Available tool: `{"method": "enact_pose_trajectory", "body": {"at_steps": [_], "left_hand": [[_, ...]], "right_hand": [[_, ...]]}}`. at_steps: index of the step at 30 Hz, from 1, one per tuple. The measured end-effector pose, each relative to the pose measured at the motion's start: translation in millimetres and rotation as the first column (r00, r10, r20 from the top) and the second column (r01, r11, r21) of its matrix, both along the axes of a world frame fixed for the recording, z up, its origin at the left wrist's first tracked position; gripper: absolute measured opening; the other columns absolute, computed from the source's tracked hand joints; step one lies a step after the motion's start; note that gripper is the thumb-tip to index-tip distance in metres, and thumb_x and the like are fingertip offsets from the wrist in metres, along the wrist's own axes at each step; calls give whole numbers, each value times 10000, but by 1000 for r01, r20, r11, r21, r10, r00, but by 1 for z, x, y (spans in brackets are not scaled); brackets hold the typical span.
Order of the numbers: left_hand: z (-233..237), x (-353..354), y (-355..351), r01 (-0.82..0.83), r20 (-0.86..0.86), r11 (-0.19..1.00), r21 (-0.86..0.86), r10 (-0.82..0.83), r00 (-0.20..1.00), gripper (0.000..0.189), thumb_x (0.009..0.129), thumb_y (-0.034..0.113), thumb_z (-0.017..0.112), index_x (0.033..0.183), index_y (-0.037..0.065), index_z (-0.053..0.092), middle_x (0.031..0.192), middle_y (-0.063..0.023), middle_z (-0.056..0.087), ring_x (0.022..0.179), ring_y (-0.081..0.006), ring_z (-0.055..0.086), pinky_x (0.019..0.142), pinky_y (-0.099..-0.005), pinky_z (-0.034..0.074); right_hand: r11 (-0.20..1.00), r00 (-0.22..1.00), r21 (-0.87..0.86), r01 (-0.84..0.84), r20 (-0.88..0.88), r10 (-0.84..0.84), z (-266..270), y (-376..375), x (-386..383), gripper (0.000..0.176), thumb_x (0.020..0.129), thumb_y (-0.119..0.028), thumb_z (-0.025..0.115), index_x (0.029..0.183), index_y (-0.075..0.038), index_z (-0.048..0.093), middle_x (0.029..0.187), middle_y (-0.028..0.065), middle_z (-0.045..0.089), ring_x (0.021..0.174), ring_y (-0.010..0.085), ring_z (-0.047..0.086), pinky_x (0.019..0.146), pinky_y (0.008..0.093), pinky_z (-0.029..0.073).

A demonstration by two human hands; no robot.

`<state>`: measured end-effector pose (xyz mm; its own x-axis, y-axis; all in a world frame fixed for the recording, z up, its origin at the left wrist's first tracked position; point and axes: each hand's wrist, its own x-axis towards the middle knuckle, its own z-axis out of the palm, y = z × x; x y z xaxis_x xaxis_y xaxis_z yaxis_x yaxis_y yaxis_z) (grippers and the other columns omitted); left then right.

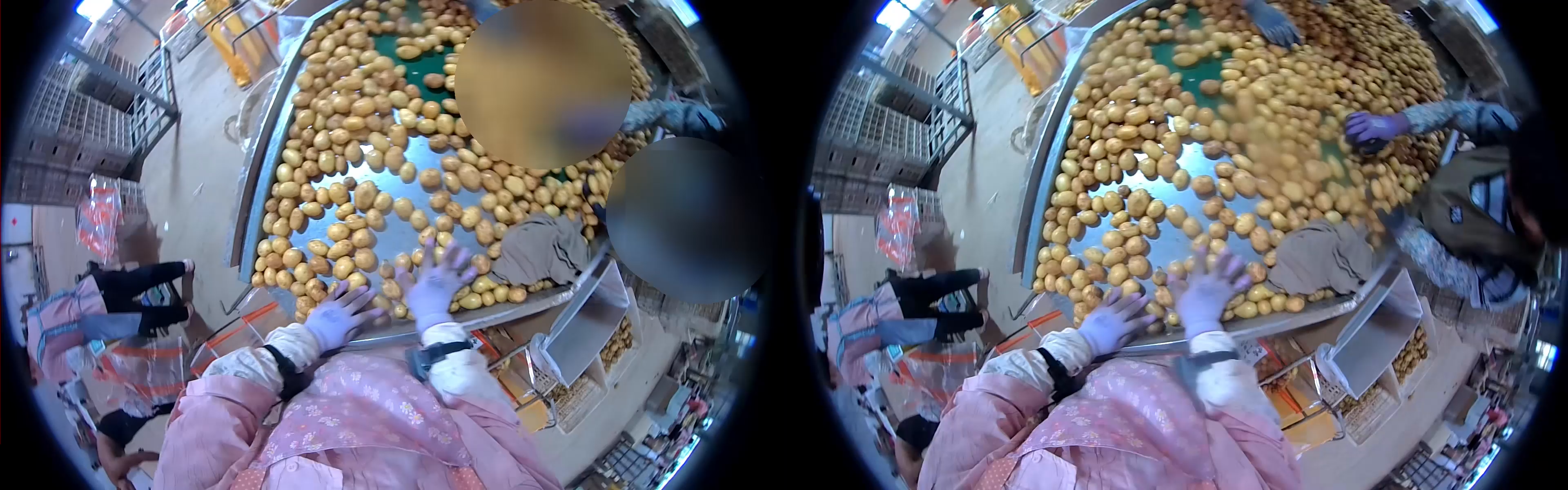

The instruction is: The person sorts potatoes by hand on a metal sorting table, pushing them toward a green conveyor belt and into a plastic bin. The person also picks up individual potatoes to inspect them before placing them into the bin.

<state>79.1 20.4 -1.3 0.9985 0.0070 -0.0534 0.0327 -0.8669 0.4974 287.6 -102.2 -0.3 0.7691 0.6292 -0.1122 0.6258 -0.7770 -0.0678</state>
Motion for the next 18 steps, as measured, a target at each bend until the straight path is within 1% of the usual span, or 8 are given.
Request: {"method": "enact_pose_trajectory", "body": {"at_steps": [3, 5, 6, 8, 11, 13, 15, 18], "left_hand": [[-9, -64, 26, -67, -90, 998, -13, 66, 994, 620, 880, 270, 715, 1474, 166, 569, 1508, -141, 555, 1413, -392, 486, 1170, -549, 397], [7, -93, 51, -139, -141, 990, 6, 139, 980, 630, 861, 241, 719, 1471, 184, 578, 1469, -153, 575, 1386, -386, 505, 1148, -562, 410], [4, -107, 61, -178, -148, 984, -33, 171, 974, 631, 855, 227, 715, 1469, 181, 580, 1442, -161, 583, 1370, -384, 513, 1135, -566, 414], [-1, -131, 70, -257, -176, 960, -114, 235, 956, 634, 845, 198, 707, 1466, 174, 585, 1387, -179, 599, 1338, -380, 528, 1107, -574, 422], [11, -88, 105, -417, 0, 904, 94, 419, 908, 634, 832, 174, 694, 1457, 167, 590, 1320, -189, 609, 1262, -369, 572, 1061, -561, 447], [19, -18, 140, -581, 116, 812, 45, 574, 811, 536, 875, 136, 690, 1407, 128, 623, 1332, -166, 632, 1204, -375, 611, 1019, -520, 475], [18, 49, 174, -593, 171, 799, -96, 600, 781, 431, 923, 113, 664, 1354, 107, 652, 1296, -136, 674, 1154, -343, 653, 981, -467, 505], [1, 133, 194, -506, 63, 854, -122, 516, 854, 416, 877, 109, 641, 1290, 156, 659, 1236, -100, 661, 1072, -333, 662, 917, -447, 541]], "right_hand": [[779, 730, 217, -588, -272, 626, -31, 8, -42, 734, 887, -568, 665, 1499, -190, 522, 1640, 126, 398, 1479, 449, 356, 1211, 758, 117], [475, 439, 277, -835, -184, 879, -41, -1, 2, 602, 924, -592, 622, 1416, -246, 622, 1567, 66, 479, 1527, 367, 310, 1254, 665, 100], [475, 427, 206, -856, -236, 873, -37, 3, 36, 599, 959, -563, 589, 1472, -252, 569, 1570, 56, 487, 1512, 352, 340, 1267, 625, 125], [581, 629, -330, -744, -51, 776, -39, 33, 107, 629, 977, -559, 559, 1520, -246, 511, 1590, 67, 463, 1511, 355, 337, 1262, 613, 144], [813, 805, 116, -571, 272, 527, -25, 141, 201, 614, 973, -391, 617, 1530, -164, 495, 1509, 193, 484, 1403, 436, 420, 1132, 596, 349], [911, 905, 256, -324, 365, 220, -48, 217, 211, 629, 931, -420, 668, 1496, -169, 549, 1484, 198, 525, 1389, 446, 423, 1138, 600, 331], [954, 981, 251, -166, 138, 134, -9, 276, 193, 647, 904, -438, 692, 1486, -188, 562, 1486, 145, 547, 1392, 431, 424, 1140, 602, 321], [826, 891, 336, -452, 131, 434, -25, 274, 161, 542, 898, -396, 698, 1400, -199, 635, 1498, 148, 530, 1406, 441, 413, 1172, 594, 307]]}}
